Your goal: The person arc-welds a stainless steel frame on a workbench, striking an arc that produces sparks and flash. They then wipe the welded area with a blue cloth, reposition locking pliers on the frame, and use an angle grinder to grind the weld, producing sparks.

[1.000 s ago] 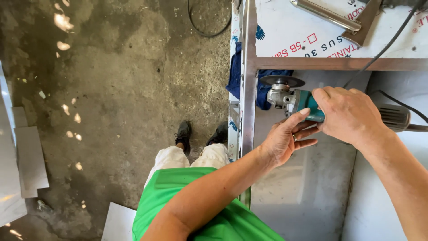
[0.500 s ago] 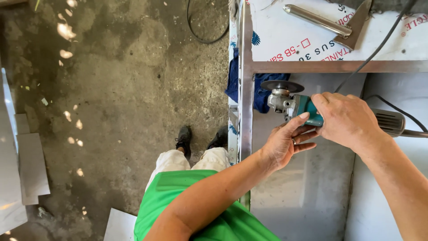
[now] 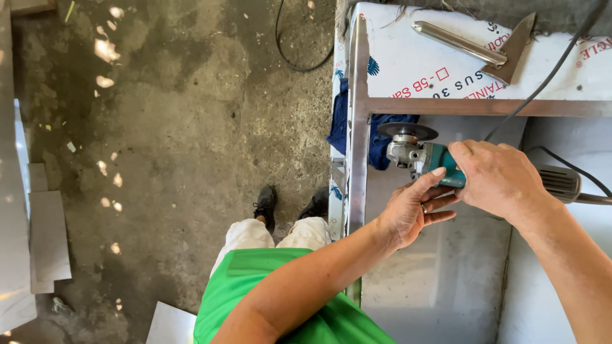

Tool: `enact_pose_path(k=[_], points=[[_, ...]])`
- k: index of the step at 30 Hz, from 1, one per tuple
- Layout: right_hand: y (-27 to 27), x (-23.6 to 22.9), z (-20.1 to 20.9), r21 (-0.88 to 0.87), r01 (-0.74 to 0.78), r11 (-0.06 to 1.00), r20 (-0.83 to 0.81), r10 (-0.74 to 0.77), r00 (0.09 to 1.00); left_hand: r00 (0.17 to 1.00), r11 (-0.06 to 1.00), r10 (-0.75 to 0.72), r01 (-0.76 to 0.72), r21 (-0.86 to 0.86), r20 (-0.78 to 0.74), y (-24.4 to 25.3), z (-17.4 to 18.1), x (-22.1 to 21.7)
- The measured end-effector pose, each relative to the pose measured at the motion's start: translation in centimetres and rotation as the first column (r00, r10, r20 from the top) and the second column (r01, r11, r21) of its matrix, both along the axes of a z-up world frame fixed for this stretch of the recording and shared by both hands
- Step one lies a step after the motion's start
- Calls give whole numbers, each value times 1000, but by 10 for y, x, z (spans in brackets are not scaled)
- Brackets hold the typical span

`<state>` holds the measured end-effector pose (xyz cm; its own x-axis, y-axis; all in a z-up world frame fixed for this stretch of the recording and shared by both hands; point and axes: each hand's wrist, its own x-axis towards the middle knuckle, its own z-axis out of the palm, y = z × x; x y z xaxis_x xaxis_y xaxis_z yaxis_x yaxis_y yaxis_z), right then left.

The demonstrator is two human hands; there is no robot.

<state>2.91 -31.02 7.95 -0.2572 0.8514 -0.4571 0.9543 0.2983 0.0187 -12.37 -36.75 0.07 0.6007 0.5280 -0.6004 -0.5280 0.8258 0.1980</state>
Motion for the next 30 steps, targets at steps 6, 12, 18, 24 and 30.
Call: enact_pose_path(k=[6,12,18,24,30], points=[[3,0,3,-9,-17,1000,2,17,1000,1000,1000,0,0,5,20,3,4,-2],[6,1,3,54,-59,997,-42,62,997,999,1000,1,-1,6,35,7,8,-4],[10,6,-5,125,-133,983,-72,143,987,994,1000,19,-22,21,105,6,-8,2],[17,5,-1,133,-190,973,-39,197,980,990,999,40,-41,3,133,8,-15,5],[21,6,-4,140,-203,969,-47,211,976,985,998,64,-64,-6,160,9,-18,7]])
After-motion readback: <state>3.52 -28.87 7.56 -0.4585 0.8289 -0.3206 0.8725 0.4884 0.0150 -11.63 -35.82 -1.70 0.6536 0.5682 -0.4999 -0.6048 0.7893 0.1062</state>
